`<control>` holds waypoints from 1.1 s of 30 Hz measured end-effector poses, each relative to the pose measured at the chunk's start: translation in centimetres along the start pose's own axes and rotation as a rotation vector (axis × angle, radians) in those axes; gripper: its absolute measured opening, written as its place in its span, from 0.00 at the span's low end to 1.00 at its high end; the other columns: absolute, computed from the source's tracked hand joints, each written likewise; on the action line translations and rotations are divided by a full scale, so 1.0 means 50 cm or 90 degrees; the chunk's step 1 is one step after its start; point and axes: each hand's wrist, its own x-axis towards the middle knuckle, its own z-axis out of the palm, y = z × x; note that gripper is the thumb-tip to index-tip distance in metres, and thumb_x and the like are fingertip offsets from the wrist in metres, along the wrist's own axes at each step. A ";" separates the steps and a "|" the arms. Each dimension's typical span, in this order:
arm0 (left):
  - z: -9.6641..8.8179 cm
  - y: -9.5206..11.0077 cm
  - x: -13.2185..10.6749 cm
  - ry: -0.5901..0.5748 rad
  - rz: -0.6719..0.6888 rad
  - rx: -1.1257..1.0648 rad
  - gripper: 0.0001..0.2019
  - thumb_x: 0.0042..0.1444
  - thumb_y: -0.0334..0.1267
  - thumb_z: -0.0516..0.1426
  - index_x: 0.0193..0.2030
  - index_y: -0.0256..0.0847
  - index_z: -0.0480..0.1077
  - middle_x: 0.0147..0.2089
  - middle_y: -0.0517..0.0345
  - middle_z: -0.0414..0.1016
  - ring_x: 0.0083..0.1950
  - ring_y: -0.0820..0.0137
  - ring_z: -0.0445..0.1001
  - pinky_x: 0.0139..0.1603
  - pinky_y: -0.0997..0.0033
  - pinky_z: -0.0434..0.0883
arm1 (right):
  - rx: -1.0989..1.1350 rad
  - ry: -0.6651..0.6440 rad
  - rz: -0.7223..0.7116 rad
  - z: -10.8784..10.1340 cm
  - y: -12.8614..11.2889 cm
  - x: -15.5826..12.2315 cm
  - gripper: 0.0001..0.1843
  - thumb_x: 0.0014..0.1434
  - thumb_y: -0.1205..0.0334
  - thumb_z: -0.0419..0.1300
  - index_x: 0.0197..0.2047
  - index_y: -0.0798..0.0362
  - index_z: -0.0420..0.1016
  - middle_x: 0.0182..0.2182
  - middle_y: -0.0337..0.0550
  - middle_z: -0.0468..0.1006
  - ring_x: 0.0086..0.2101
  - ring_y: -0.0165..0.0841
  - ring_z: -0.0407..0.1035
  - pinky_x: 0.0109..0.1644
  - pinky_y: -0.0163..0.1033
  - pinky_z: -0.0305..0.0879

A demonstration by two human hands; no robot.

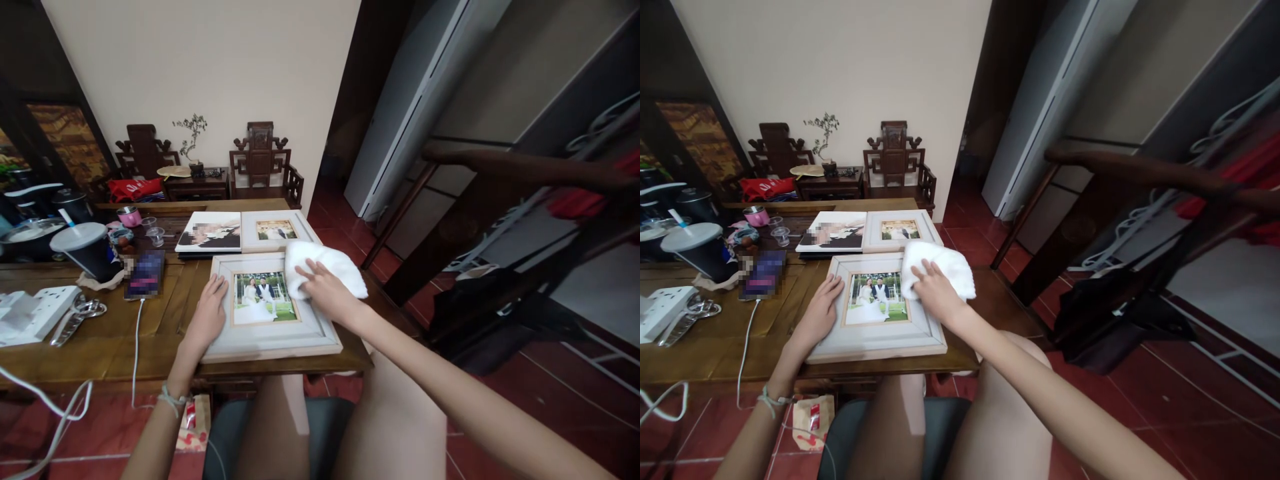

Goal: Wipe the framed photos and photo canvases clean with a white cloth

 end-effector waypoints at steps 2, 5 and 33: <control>-0.001 0.001 0.001 -0.005 -0.001 0.005 0.28 0.54 0.21 0.44 0.62 0.29 0.67 0.67 0.41 0.64 0.73 0.58 0.54 0.72 0.50 0.54 | 0.030 -0.027 -0.042 -0.014 -0.020 -0.055 0.20 0.50 0.83 0.53 0.40 0.62 0.82 0.62 0.59 0.68 0.65 0.52 0.54 0.68 0.54 0.54; -0.007 0.003 0.003 -0.025 -0.002 0.009 0.28 0.55 0.22 0.44 0.62 0.26 0.66 0.68 0.38 0.63 0.73 0.58 0.53 0.73 0.51 0.53 | 0.110 -0.049 -0.102 -0.036 -0.040 -0.133 0.17 0.48 0.81 0.56 0.35 0.60 0.82 0.62 0.57 0.68 0.66 0.52 0.53 0.68 0.55 0.54; -0.008 0.007 0.006 -0.014 0.008 0.014 0.27 0.56 0.24 0.44 0.61 0.26 0.68 0.67 0.37 0.64 0.73 0.57 0.54 0.72 0.48 0.54 | 0.211 -0.054 -0.116 -0.043 -0.049 -0.165 0.21 0.41 0.82 0.52 0.29 0.55 0.81 0.59 0.50 0.73 0.65 0.45 0.56 0.68 0.50 0.55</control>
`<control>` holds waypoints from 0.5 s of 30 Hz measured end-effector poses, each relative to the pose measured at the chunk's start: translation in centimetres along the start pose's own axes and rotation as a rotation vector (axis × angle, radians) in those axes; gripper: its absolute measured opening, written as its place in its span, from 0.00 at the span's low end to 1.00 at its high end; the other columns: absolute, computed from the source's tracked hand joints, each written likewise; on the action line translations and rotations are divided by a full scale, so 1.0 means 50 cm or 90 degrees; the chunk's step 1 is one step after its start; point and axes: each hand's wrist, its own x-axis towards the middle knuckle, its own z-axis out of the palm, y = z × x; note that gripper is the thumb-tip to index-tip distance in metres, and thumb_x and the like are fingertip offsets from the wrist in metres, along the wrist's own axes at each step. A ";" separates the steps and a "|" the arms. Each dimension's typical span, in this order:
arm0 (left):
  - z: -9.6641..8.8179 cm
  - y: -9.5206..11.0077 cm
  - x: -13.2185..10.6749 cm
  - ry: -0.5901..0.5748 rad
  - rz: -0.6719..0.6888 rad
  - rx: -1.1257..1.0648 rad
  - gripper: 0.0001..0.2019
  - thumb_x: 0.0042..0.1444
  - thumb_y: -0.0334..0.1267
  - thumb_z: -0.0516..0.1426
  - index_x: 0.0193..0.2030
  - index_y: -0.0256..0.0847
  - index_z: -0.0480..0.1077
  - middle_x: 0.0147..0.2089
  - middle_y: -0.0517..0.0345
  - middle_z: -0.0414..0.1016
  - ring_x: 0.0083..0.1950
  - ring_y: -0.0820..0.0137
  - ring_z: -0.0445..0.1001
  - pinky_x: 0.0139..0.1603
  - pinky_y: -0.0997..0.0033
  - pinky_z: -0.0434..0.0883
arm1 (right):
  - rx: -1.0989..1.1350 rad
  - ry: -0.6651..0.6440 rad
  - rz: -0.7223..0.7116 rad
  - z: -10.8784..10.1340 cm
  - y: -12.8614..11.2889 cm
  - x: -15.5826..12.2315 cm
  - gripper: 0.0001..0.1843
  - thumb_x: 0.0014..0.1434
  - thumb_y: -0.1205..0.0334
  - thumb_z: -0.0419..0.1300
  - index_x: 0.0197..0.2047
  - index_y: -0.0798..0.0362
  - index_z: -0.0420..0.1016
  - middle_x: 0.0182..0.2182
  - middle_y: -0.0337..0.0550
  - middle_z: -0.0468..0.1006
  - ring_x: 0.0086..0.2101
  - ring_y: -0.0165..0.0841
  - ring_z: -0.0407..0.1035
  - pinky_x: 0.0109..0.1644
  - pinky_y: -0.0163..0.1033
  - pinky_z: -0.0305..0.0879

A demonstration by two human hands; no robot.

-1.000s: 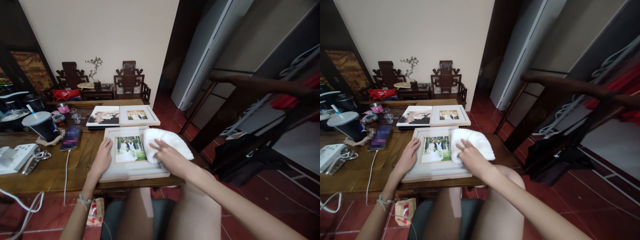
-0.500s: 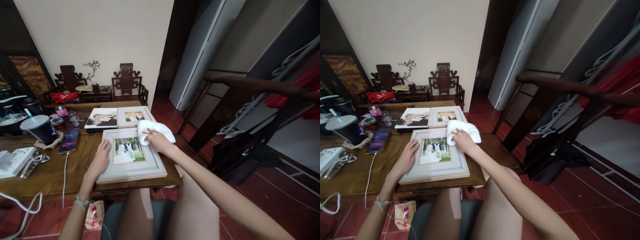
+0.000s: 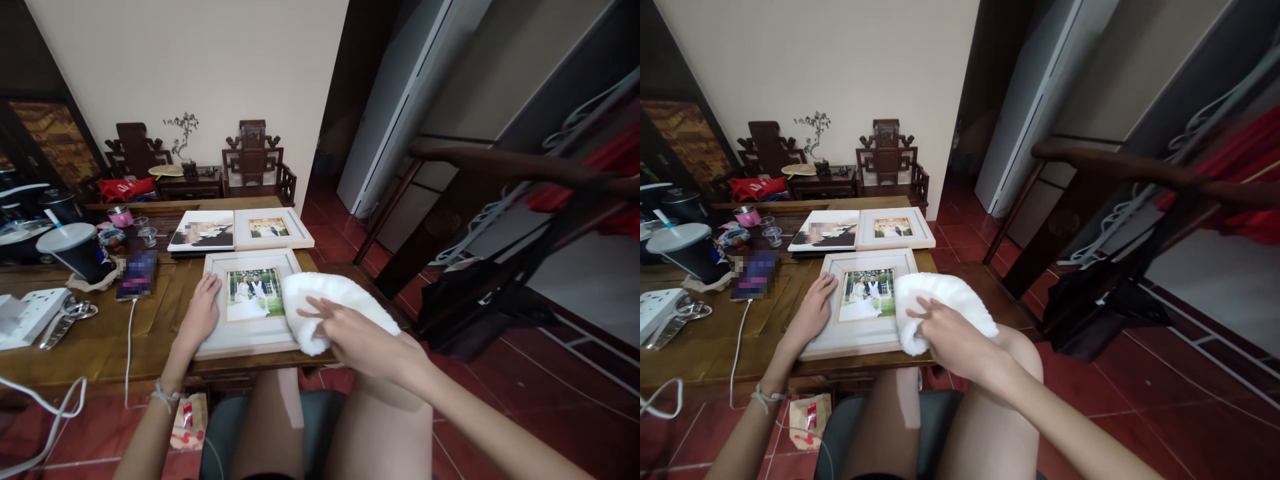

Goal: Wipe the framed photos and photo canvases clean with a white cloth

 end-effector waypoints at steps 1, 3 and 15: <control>0.000 -0.001 0.000 0.001 -0.002 -0.004 0.27 0.55 0.24 0.44 0.61 0.28 0.68 0.67 0.39 0.64 0.73 0.57 0.54 0.72 0.48 0.54 | -0.002 0.001 -0.014 0.000 -0.010 0.012 0.21 0.41 0.82 0.52 0.29 0.55 0.82 0.58 0.49 0.73 0.65 0.44 0.56 0.68 0.50 0.55; 0.000 -0.004 0.000 0.008 -0.006 -0.012 0.27 0.55 0.24 0.45 0.61 0.31 0.68 0.66 0.42 0.65 0.72 0.58 0.55 0.72 0.48 0.55 | -0.007 0.008 -0.060 0.002 -0.036 0.051 0.22 0.42 0.82 0.52 0.33 0.54 0.82 0.58 0.48 0.74 0.64 0.44 0.58 0.66 0.48 0.57; -0.011 -0.009 0.000 -0.010 0.008 -0.015 0.27 0.57 0.26 0.44 0.62 0.31 0.67 0.67 0.43 0.64 0.72 0.59 0.55 0.72 0.49 0.55 | -0.075 0.048 -0.104 0.045 -0.110 0.120 0.13 0.49 0.74 0.60 0.38 0.59 0.82 0.58 0.57 0.73 0.63 0.52 0.59 0.65 0.50 0.59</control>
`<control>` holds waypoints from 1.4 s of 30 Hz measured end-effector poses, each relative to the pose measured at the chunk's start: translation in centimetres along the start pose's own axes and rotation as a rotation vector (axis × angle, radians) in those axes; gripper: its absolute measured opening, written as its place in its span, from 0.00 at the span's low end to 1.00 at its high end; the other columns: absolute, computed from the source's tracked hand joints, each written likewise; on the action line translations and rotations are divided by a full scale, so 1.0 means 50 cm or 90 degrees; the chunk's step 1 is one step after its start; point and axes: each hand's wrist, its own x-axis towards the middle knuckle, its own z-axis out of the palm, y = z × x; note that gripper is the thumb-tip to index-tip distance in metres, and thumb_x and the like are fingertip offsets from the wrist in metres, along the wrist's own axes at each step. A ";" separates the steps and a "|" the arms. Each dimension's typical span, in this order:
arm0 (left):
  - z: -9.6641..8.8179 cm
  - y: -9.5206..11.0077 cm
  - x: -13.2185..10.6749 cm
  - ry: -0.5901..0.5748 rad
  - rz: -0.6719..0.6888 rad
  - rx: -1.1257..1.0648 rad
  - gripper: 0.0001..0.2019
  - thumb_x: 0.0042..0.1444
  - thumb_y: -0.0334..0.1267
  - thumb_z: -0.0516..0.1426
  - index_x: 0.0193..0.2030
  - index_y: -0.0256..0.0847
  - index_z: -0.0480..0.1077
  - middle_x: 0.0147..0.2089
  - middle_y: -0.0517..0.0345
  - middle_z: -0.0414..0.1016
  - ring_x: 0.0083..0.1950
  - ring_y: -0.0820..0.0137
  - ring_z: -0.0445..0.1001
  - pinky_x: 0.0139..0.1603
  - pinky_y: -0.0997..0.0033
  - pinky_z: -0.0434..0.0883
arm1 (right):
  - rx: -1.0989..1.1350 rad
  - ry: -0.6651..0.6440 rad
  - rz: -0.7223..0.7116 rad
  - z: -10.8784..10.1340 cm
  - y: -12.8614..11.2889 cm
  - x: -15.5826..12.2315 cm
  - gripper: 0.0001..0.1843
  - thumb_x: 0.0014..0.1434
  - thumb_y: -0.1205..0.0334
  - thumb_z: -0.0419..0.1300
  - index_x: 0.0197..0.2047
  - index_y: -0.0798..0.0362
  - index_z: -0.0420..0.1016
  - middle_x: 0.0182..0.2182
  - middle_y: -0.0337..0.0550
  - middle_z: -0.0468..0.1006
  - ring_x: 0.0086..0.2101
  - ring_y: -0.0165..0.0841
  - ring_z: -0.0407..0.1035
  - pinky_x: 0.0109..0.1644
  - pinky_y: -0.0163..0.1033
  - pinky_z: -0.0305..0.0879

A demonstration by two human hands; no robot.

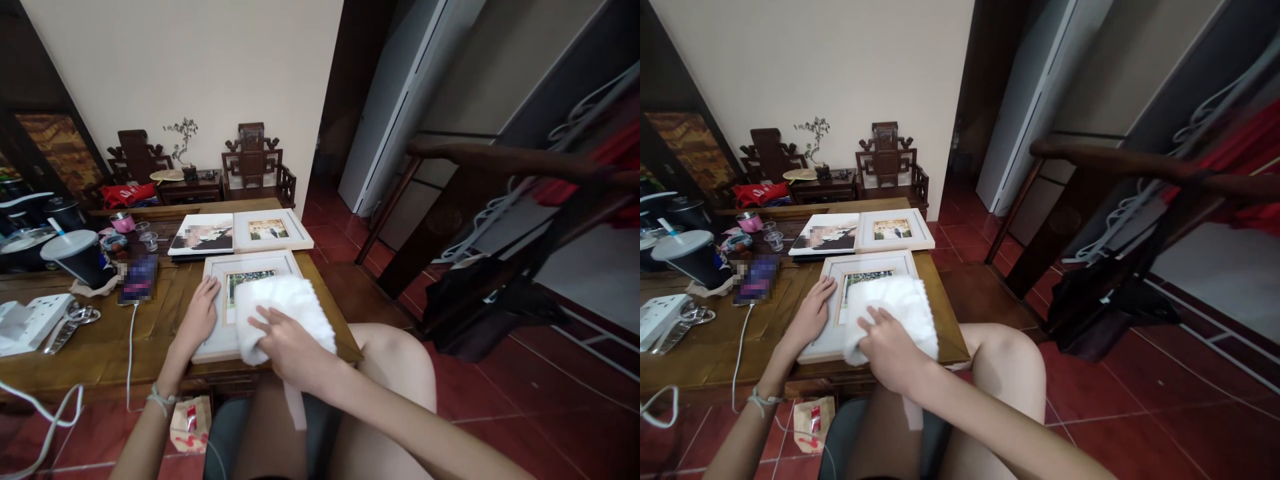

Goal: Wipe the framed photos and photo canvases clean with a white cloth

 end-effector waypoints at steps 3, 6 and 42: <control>0.002 -0.002 -0.001 -0.004 0.004 0.004 0.27 0.56 0.26 0.44 0.62 0.30 0.67 0.67 0.42 0.64 0.72 0.58 0.55 0.72 0.49 0.54 | 0.006 -0.023 0.112 -0.016 0.027 -0.088 0.16 0.48 0.79 0.56 0.37 0.61 0.82 0.60 0.61 0.70 0.64 0.52 0.56 0.68 0.53 0.55; 0.002 -0.002 -0.001 -0.015 0.005 0.005 0.28 0.56 0.25 0.45 0.62 0.30 0.67 0.68 0.42 0.63 0.73 0.58 0.53 0.73 0.49 0.53 | 0.033 -0.012 0.195 -0.023 0.073 -0.148 0.20 0.46 0.81 0.53 0.36 0.60 0.82 0.63 0.56 0.66 0.66 0.49 0.51 0.70 0.53 0.52; 0.014 -0.016 -0.004 -0.011 0.018 0.017 0.29 0.55 0.23 0.44 0.63 0.30 0.65 0.69 0.41 0.62 0.73 0.56 0.52 0.72 0.47 0.53 | 0.076 -0.031 0.123 -0.030 0.123 -0.143 0.21 0.45 0.83 0.53 0.36 0.58 0.81 0.64 0.55 0.65 0.67 0.46 0.50 0.70 0.53 0.48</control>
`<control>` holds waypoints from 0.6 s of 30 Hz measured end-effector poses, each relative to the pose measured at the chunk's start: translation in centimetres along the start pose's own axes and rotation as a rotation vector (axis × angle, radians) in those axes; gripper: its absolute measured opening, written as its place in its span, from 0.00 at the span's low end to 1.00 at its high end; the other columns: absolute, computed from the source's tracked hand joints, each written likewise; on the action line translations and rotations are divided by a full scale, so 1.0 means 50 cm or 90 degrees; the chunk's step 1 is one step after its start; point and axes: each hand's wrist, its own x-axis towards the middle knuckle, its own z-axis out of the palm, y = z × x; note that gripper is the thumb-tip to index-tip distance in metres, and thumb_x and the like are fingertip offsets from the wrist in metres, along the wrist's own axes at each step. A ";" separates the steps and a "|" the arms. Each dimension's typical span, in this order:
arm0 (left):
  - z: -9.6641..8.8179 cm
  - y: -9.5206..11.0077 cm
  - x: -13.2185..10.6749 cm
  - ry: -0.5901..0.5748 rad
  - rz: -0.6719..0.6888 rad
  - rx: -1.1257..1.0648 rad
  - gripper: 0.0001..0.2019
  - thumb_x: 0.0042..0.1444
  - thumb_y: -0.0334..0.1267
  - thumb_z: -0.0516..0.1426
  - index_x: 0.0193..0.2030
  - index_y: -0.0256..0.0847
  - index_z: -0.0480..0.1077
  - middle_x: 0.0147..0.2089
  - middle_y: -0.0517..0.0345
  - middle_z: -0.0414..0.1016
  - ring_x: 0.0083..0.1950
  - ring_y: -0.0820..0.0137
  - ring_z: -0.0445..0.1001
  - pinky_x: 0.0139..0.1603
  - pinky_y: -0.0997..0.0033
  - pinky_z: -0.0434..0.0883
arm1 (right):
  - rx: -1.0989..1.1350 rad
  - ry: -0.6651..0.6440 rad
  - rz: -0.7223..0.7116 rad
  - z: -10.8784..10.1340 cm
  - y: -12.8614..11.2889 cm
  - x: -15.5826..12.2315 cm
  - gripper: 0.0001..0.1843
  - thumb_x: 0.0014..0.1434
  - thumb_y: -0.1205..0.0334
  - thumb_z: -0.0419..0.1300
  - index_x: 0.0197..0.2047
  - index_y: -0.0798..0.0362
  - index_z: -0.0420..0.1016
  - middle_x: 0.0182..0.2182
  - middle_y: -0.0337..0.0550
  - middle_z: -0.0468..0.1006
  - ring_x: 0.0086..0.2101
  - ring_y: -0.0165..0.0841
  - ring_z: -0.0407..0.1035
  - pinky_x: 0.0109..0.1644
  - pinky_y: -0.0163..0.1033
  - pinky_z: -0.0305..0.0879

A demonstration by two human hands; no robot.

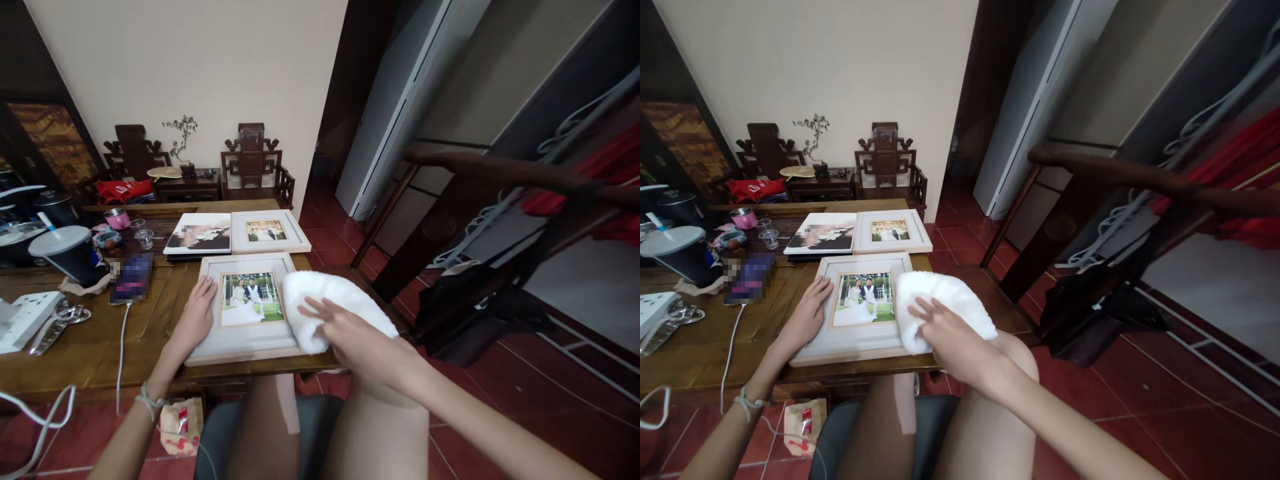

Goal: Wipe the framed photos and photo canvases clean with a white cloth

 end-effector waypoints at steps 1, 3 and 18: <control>-0.001 -0.001 0.000 -0.003 0.002 -0.002 0.29 0.54 0.22 0.44 0.63 0.30 0.65 0.69 0.41 0.61 0.73 0.56 0.52 0.72 0.47 0.53 | 0.036 -0.006 -0.010 -0.002 -0.010 -0.016 0.20 0.45 0.83 0.53 0.36 0.57 0.81 0.63 0.55 0.66 0.67 0.45 0.50 0.71 0.52 0.48; -0.003 -0.003 0.002 -0.009 0.006 -0.007 0.29 0.54 0.22 0.44 0.63 0.30 0.65 0.69 0.40 0.61 0.73 0.56 0.52 0.73 0.47 0.52 | 0.078 -0.024 -0.005 -0.007 -0.018 -0.027 0.20 0.46 0.83 0.53 0.36 0.57 0.81 0.63 0.55 0.67 0.67 0.43 0.51 0.70 0.50 0.51; -0.006 -0.010 0.012 -0.015 0.020 0.017 0.31 0.51 0.20 0.44 0.63 0.31 0.66 0.68 0.41 0.64 0.74 0.57 0.49 0.72 0.45 0.53 | -0.054 0.008 0.080 0.012 0.023 0.127 0.27 0.49 0.85 0.51 0.51 0.69 0.76 0.66 0.69 0.57 0.68 0.53 0.45 0.70 0.58 0.46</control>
